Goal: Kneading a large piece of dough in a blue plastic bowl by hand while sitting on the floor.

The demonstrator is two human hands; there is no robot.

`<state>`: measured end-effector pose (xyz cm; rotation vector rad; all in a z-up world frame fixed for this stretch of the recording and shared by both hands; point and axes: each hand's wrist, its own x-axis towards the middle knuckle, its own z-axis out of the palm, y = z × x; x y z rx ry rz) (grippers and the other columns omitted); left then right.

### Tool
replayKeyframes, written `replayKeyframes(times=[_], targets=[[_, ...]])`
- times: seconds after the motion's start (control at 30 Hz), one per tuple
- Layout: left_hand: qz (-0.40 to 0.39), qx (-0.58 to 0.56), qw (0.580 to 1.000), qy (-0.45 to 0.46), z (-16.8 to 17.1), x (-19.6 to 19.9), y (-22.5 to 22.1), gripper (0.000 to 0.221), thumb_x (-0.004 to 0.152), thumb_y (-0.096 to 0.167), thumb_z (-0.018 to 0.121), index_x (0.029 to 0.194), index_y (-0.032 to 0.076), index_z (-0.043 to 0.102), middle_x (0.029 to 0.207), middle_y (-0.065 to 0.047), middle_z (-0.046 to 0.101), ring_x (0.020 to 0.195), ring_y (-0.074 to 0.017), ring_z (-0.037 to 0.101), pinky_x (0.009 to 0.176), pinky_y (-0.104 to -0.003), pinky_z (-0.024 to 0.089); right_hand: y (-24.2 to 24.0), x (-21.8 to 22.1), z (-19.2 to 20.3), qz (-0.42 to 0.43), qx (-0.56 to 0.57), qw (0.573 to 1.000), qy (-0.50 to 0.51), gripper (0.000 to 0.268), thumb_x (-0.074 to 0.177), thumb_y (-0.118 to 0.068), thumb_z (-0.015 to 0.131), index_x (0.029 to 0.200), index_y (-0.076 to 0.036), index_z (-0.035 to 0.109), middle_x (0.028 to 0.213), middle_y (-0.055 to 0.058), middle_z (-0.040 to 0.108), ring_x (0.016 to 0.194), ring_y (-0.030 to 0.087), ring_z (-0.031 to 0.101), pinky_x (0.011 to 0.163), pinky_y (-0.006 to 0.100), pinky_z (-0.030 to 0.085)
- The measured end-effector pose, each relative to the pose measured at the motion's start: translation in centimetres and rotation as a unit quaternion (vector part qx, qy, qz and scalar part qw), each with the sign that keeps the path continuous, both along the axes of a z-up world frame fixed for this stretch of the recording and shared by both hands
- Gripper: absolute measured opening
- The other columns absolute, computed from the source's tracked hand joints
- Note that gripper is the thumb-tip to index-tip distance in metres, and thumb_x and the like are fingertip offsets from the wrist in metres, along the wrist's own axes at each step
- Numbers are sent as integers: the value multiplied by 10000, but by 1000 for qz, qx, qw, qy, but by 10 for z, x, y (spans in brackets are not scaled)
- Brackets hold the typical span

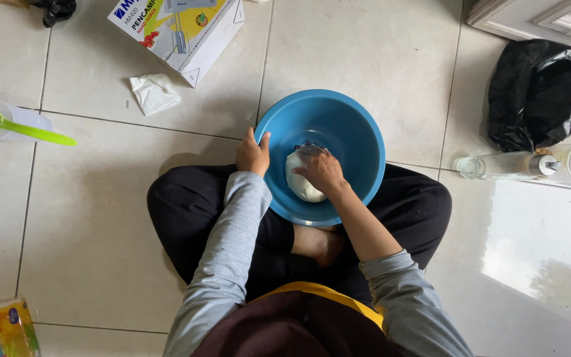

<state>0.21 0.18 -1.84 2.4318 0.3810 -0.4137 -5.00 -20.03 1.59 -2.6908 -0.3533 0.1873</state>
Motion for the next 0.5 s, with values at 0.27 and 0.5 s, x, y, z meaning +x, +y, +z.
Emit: replayKeyframes(times=[0.27,0.5], targets=[[5,-4,1000,7,1,0,-1,687,1050,598,462,1490,70,480,1361,-186,648,1228,-372,643,992,-523,557,10,21,0,-21,-103,983,151,842,902,-822,456,1438,-195,624,1312,159,706,1190,370,685,920,576,557],[7,9,1000,10,11,1,-2,685,1037,599,477,1482,78,489,1323,-188,665,1199,-379,655,973,-534,562,27,69,-116,-127,-212,939,240,615,762,-717,676,1060,-192,795,1040,72,773,977,334,748,727,571,582]])
